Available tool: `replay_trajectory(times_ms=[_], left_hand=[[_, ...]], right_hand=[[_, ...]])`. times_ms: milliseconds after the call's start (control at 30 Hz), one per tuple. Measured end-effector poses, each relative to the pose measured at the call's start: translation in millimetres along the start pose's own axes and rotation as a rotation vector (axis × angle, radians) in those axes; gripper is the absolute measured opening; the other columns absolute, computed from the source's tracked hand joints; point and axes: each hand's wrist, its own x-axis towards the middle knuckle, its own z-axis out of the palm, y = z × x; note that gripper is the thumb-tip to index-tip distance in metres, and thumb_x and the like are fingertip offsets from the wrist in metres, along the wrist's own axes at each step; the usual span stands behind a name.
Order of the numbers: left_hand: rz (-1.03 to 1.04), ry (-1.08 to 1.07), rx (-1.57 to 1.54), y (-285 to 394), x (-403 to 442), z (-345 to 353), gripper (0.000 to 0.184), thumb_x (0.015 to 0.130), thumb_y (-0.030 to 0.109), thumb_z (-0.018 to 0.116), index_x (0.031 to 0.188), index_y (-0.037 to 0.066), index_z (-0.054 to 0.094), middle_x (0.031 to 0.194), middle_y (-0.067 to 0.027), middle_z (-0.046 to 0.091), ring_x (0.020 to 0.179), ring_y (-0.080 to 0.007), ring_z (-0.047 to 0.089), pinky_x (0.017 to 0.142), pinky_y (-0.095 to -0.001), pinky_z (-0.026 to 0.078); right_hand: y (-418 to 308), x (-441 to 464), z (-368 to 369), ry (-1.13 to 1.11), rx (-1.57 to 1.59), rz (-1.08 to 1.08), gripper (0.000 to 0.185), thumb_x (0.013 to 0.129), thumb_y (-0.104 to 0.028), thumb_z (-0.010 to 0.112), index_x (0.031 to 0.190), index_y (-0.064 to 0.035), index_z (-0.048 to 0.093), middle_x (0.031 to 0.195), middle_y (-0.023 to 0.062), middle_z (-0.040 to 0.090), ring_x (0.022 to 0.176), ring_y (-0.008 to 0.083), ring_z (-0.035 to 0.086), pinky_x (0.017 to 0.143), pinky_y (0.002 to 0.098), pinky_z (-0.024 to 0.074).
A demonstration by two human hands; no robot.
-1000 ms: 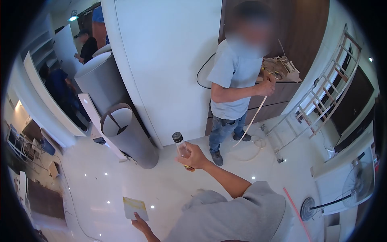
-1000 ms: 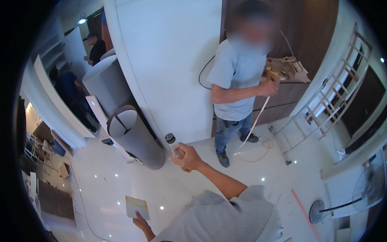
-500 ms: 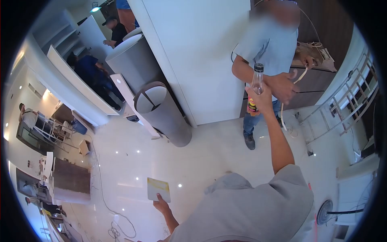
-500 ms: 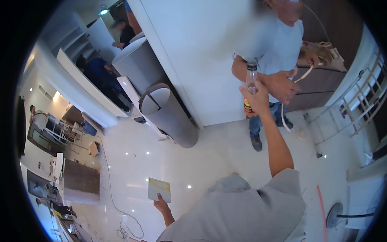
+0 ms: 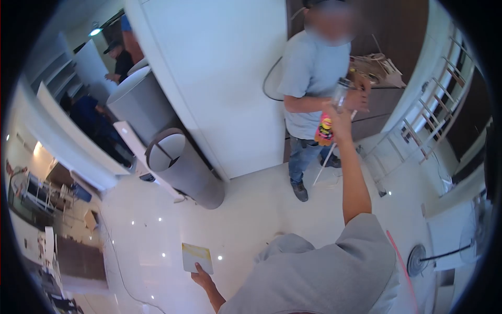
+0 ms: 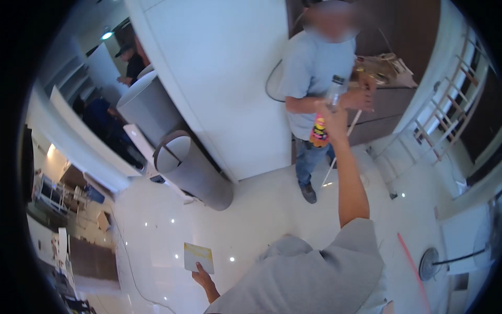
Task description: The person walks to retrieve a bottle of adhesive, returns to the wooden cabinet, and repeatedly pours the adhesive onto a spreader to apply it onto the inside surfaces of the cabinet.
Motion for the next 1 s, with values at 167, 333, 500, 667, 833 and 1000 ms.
replay_trajectory(times_ms=[167, 333, 500, 667, 833, 1000], left_hand=[[-0.004, -0.070, -0.006, 11.0, 1.1, 20.5, 0.040, 0.091, 0.019, 0.053, 0.112, -0.014, 0.052, 0.103, -0.0241, 0.062, 0.088, -0.0300, 0.062, 0.074, -0.0381, 0.051], [-0.019, -0.084, 0.015, 22.6, -5.2, 34.7, 0.039, 0.091, 0.019, 0.054, 0.112, -0.014, 0.053, 0.100, -0.0231, 0.062, 0.085, -0.0290, 0.062, 0.071, -0.0375, 0.051], [-0.003, -0.119, -0.031, 8.2, -14.3, 45.9, 0.039, 0.091, 0.020, 0.055, 0.111, -0.014, 0.053, 0.098, -0.0226, 0.063, 0.083, -0.0284, 0.062, 0.069, -0.0377, 0.051], [0.029, -0.146, -0.088, 9.7, -28.2, 64.7, 0.040, 0.091, 0.021, 0.055, 0.110, -0.014, 0.053, 0.098, -0.0229, 0.062, 0.082, -0.0281, 0.062, 0.069, -0.0389, 0.051], [0.010, -0.065, -0.077, -4.2, -32.1, 76.5, 0.042, 0.090, 0.023, 0.056, 0.109, -0.014, 0.054, 0.097, -0.0234, 0.063, 0.081, -0.0286, 0.062, 0.069, -0.0391, 0.051], [-0.037, 0.036, -0.013, 9.3, -69.1, 87.8, 0.042, 0.090, 0.024, 0.056, 0.106, -0.015, 0.055, 0.095, -0.0236, 0.063, 0.079, -0.0288, 0.062, 0.068, -0.0385, 0.052]], right_hand=[[9.6, -7.4, -13.6, -0.022, -0.146, -0.017, 0.025, 0.076, -0.023, 0.071, 0.082, -0.0012, 0.061, 0.073, 0.0027, 0.060, 0.067, 0.0090, 0.054, 0.061, 0.0267, 0.0443], [3.4, -16.2, -23.0, -0.185, -0.289, -0.137, 0.023, 0.076, -0.020, 0.071, 0.079, -0.0006, 0.059, 0.070, 0.0031, 0.059, 0.066, 0.0088, 0.053, 0.061, 0.0265, 0.0441], [-63.8, -56.2, -7.3, -0.474, -0.117, -0.228, 0.019, 0.074, -0.005, 0.069, 0.087, -0.0024, 0.055, 0.074, 0.0025, 0.058, 0.065, 0.0082, 0.054, 0.059, 0.0239, 0.0441], [-103.2, -59.8, -8.1, -0.593, -0.060, -0.268, 0.021, 0.074, -0.004, 0.070, 0.090, -0.0024, 0.056, 0.076, 0.0017, 0.058, 0.063, 0.0080, 0.053, 0.057, 0.0230, 0.0443], [-42.7, -6.5, -19.5, -0.385, 0.098, -0.136, 0.020, 0.077, -0.007, 0.069, 0.092, -0.0018, 0.057, 0.072, 0.0028, 0.058, 0.059, 0.0096, 0.055, 0.054, 0.0238, 0.0455], [18.3, 58.7, -31.1, -0.355, 0.180, 0.040, 0.017, 0.080, -0.009, 0.066, 0.091, -0.0021, 0.056, 0.067, 0.0040, 0.057, 0.061, 0.0123, 0.058, 0.054, 0.0257, 0.0478]])
